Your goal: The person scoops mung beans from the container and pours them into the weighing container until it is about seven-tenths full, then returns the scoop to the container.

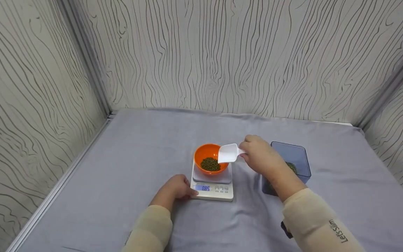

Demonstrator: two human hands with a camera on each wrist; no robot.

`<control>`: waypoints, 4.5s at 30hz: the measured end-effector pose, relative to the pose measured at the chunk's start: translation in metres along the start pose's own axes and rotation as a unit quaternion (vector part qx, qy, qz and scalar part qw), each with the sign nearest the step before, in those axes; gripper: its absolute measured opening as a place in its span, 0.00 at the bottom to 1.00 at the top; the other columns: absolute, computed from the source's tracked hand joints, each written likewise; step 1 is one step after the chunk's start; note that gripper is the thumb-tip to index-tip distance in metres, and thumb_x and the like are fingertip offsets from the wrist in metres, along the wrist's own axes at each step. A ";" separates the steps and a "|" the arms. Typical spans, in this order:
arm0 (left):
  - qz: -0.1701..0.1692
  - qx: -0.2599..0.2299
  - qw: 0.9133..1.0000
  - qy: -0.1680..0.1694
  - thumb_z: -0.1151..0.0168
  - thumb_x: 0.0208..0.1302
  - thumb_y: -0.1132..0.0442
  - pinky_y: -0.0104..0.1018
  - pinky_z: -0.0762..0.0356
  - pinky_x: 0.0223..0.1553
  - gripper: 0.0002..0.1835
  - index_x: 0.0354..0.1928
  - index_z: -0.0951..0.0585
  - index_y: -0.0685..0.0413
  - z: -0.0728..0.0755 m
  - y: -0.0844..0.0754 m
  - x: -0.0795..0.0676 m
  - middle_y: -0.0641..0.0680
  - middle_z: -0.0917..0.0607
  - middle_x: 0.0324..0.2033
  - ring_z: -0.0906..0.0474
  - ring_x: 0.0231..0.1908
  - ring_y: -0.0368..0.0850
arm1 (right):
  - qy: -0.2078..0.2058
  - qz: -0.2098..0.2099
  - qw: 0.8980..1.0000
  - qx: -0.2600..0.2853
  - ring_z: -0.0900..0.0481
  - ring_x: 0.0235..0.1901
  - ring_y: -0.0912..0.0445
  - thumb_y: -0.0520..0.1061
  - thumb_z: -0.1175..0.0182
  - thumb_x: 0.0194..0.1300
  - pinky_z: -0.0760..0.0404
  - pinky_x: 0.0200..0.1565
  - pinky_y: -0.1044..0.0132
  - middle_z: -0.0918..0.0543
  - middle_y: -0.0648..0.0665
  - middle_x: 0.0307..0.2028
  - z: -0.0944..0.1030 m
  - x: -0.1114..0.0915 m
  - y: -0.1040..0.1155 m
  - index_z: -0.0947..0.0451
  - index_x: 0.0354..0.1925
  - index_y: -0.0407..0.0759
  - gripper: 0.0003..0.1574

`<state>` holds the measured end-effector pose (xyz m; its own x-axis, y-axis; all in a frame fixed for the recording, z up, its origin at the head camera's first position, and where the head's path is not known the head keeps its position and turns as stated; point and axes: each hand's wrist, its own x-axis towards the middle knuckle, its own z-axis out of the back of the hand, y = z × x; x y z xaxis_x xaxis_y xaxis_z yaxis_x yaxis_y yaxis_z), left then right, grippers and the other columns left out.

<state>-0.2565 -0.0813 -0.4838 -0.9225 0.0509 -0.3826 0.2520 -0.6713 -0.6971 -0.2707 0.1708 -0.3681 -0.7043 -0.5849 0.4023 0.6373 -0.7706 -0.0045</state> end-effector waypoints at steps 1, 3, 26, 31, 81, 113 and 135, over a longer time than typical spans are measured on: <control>-0.001 -0.003 1.000 0.000 0.28 0.45 0.60 0.35 0.31 0.27 0.16 0.28 0.28 0.57 0.000 0.000 0.000 0.53 0.25 0.22 0.29 0.25 0.46 | -0.006 0.003 1.000 0.002 0.28 0.28 0.47 0.36 0.32 0.47 0.27 0.34 0.55 0.29 0.45 0.24 0.000 0.000 -0.001 0.23 0.26 0.36 0.08; -0.003 -0.007 1.000 0.001 0.28 0.45 0.61 0.34 0.31 0.27 0.16 0.28 0.28 0.57 0.000 0.001 0.001 0.53 0.25 0.21 0.29 0.25 0.45 | -0.017 0.010 1.000 0.007 0.28 0.27 0.48 0.35 0.32 0.46 0.27 0.34 0.55 0.29 0.45 0.24 -0.001 -0.001 -0.002 0.23 0.26 0.36 0.09; 0.009 -0.013 1.000 0.001 0.28 0.46 0.60 0.36 0.30 0.29 0.16 0.28 0.28 0.56 0.001 0.002 0.000 0.53 0.25 0.23 0.29 0.26 0.46 | -0.065 -0.083 0.993 0.055 0.25 0.29 0.49 0.35 0.34 0.49 0.26 0.35 0.53 0.23 0.42 0.28 0.042 -0.036 -0.050 0.20 0.31 0.34 0.08; 0.001 -0.008 1.000 -0.001 0.28 0.45 0.60 0.36 0.31 0.28 0.16 0.28 0.27 0.56 0.001 0.002 0.001 0.53 0.26 0.22 0.29 0.26 0.46 | -0.049 -0.109 0.992 0.048 0.25 0.28 0.49 0.36 0.34 0.50 0.27 0.33 0.53 0.21 0.42 0.29 0.061 -0.045 -0.064 0.19 0.32 0.34 0.08; 0.019 -0.019 1.000 0.004 0.28 0.45 0.59 0.37 0.29 0.28 0.16 0.30 0.27 0.55 0.000 0.002 0.004 0.54 0.24 0.24 0.28 0.27 0.47 | 0.236 -0.140 0.961 -0.017 0.25 0.25 0.48 0.32 0.36 0.46 0.24 0.33 0.53 0.23 0.43 0.22 0.044 -0.052 -0.080 0.22 0.25 0.33 0.04; 0.017 -0.014 1.000 0.003 0.28 0.46 0.59 0.37 0.29 0.30 0.16 0.31 0.27 0.56 0.000 0.001 0.002 0.54 0.24 0.25 0.28 0.28 0.47 | 0.229 -0.161 0.958 0.061 0.36 0.19 0.56 0.37 0.37 0.50 0.34 0.24 0.62 0.29 0.52 0.16 0.008 -0.065 -0.096 0.24 0.18 0.39 0.07; 0.011 -0.018 1.000 0.000 0.27 0.44 0.60 0.36 0.31 0.28 0.17 0.29 0.28 0.56 0.001 0.002 0.003 0.53 0.25 0.24 0.29 0.27 0.46 | 0.119 -0.131 0.980 0.094 0.33 0.26 0.58 0.39 0.33 0.49 0.32 0.27 0.64 0.28 0.50 0.25 0.028 -0.088 -0.109 0.16 0.29 0.36 0.06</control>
<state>-0.2590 -0.0834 -0.4860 -0.9169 0.0367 -0.3974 0.2822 -0.6446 -0.7106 -0.2697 0.3135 -0.3770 -0.8901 -0.4329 0.1425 0.4555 -0.8548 0.2486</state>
